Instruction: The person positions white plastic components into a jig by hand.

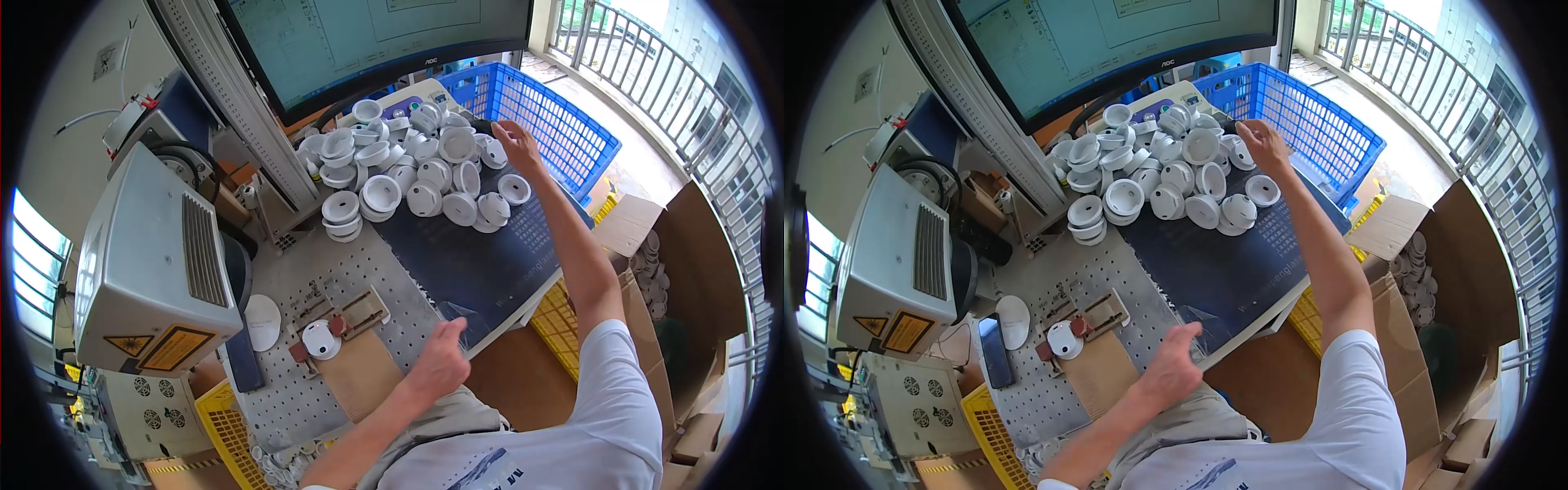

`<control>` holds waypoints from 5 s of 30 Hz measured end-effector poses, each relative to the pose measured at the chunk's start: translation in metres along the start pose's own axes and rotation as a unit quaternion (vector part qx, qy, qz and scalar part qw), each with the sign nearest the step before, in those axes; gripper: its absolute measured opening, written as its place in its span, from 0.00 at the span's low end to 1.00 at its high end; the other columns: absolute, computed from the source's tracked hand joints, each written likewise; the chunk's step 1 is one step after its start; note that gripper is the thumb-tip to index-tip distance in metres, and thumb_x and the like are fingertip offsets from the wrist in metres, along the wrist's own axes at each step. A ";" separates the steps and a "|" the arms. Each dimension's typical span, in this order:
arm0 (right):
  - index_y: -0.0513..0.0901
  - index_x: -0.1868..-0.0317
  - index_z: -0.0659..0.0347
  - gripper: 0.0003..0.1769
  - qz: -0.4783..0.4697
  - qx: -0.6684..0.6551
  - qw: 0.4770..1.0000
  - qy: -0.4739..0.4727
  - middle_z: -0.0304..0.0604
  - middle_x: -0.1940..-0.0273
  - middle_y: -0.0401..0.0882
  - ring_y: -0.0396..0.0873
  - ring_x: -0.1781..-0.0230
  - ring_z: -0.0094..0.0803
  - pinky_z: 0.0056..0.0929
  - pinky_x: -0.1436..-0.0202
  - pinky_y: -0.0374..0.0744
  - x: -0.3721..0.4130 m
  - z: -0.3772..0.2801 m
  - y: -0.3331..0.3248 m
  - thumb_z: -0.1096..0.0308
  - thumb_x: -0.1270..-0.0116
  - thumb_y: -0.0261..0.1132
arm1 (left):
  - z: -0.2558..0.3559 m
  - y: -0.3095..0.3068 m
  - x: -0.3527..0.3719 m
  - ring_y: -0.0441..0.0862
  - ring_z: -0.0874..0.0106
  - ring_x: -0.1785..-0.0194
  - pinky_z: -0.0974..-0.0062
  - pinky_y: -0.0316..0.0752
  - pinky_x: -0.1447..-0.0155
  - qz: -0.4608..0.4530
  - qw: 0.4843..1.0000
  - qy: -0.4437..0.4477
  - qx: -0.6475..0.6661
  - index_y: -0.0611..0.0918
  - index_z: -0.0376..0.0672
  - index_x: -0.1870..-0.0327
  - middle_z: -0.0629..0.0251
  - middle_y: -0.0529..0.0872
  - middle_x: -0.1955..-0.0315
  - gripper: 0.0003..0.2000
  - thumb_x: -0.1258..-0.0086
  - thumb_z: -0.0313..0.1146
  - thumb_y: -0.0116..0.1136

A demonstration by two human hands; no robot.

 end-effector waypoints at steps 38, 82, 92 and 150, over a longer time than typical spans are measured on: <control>0.87 0.48 0.50 0.28 -0.358 0.187 0.895 -0.190 0.47 0.47 0.85 0.77 0.42 0.50 0.59 0.45 0.74 -0.096 -0.086 0.179 0.40 0.29 0.51 | -0.045 0.090 -0.102 0.72 0.53 0.45 0.64 0.68 0.36 -0.034 0.961 -0.095 0.257 0.82 0.31 0.84 0.50 0.77 0.55 0.06 0.51 0.25 0.60; 0.85 0.55 0.70 0.23 -0.226 0.178 0.944 -0.159 0.60 0.57 0.85 0.83 0.49 0.52 0.43 0.42 0.79 -0.123 -0.120 0.204 0.57 0.43 0.67 | -0.040 0.101 -0.100 0.71 0.58 0.47 0.65 0.65 0.37 -0.117 0.992 0.020 0.049 0.88 0.37 0.72 0.57 0.80 0.63 0.09 0.50 0.32 0.63; 0.81 0.40 0.57 0.34 -0.106 0.198 0.960 -0.169 0.55 0.42 0.79 0.75 0.37 0.54 0.45 0.37 0.76 -0.125 -0.129 0.266 0.51 0.47 0.68 | -0.046 0.095 -0.102 0.77 0.50 0.49 0.56 0.72 0.40 0.106 0.946 -0.005 0.306 0.81 0.33 0.54 0.46 0.80 0.58 0.14 0.42 0.25 0.59; 0.76 0.35 0.63 0.35 -0.171 0.026 0.982 0.076 0.53 0.46 0.82 0.81 0.47 0.44 0.36 0.44 0.78 0.214 -0.070 -0.108 0.65 0.42 0.76 | 0.016 0.031 -0.028 0.73 0.54 0.64 0.60 0.73 0.56 0.069 0.992 -0.025 0.102 0.75 0.33 0.75 0.54 0.73 0.69 0.07 0.58 0.20 0.57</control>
Point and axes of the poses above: each hand's wrist, its own x-axis away from the middle knuckle, its own y-axis out of the palm, z = x × y, the point moved 3 cm from there along -x, towards the middle knuckle
